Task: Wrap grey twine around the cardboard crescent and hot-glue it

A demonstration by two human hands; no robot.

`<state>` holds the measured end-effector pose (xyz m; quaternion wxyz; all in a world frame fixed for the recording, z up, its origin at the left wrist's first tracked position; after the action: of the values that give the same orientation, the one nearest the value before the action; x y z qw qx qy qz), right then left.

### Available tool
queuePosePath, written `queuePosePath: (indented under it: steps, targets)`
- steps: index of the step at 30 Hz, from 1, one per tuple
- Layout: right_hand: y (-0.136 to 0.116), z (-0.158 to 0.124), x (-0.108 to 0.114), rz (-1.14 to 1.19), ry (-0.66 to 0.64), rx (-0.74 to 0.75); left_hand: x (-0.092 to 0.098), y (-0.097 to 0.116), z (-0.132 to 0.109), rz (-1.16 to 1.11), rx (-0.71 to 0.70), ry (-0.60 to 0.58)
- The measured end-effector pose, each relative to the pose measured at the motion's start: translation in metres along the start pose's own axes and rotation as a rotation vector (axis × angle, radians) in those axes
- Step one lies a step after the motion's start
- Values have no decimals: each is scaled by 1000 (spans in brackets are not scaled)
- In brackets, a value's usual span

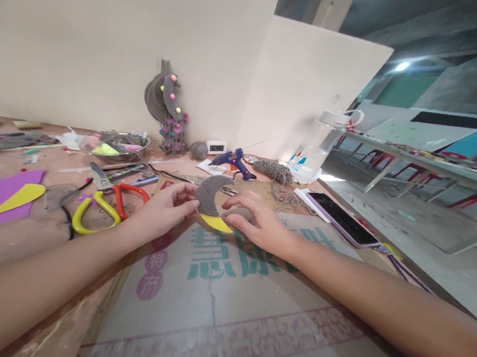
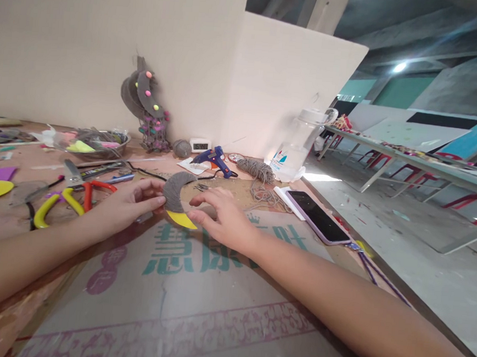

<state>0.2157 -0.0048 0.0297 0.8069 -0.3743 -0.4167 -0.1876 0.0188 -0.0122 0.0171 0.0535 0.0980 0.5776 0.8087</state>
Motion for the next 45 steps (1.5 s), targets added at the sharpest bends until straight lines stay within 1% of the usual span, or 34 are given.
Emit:
queuePosePath:
  steps: [6, 8, 11, 14, 17, 20, 23, 27, 30, 33, 36, 38, 41, 45]
  targets:
    - [3, 4, -5, -35, -92, 28, 2, 2, 0, 35, 39, 39]
    - [4, 5, -5, -47, -79, 9, 2, 1, 1, 37, 35, 42]
    - [2, 4, -2, -75, -20, 3, 3, -2, 2, 33, 31, 58]
    - [-3, 0, 1, -135, -4, 93, 3, -3, 2, 20, 51, 64]
    - [-6, -3, 1, -213, -39, 190, 4, -4, 2, 5, 63, 67]
    - [-5, -3, 2, -268, -63, 204, 4, -6, 2, 16, 64, 63]
    - [-1, 1, 7, -292, -39, 148, 5, -9, 2, 16, 63, 61]
    - [10, 9, 21, -298, 38, 54, 4, -12, 3, 32, 57, 57]
    - [26, 17, 31, -276, 70, -60, 4, -14, 4, 54, 48, 52]
    - [49, 22, 37, -235, 93, -205, 5, -17, 5, 66, 52, 44]
    - [72, 25, 39, -191, 98, -346, 7, -19, 5, 85, 46, 55]
    - [83, 30, 38, -153, 72, -409, 7, -21, 5, 80, 48, 54]
    - [93, 46, 37, -80, 27, -438, 7, -23, 5, 58, 57, 41]
    - [105, 78, 30, -31, 25, -465, 7, -20, 5, 85, 51, 46]
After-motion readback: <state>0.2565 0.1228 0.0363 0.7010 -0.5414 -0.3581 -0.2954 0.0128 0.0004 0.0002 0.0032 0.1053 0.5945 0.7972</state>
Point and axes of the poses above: each hand's wrist, its own z-axis towards the middle knuckle, its own x-axis out of the back of the hand, y = z × x, the point moved 2 cm from there along z, towards the middle knuckle, and after that the axes turned 10 degrees about -x, right-handed, at the moved point
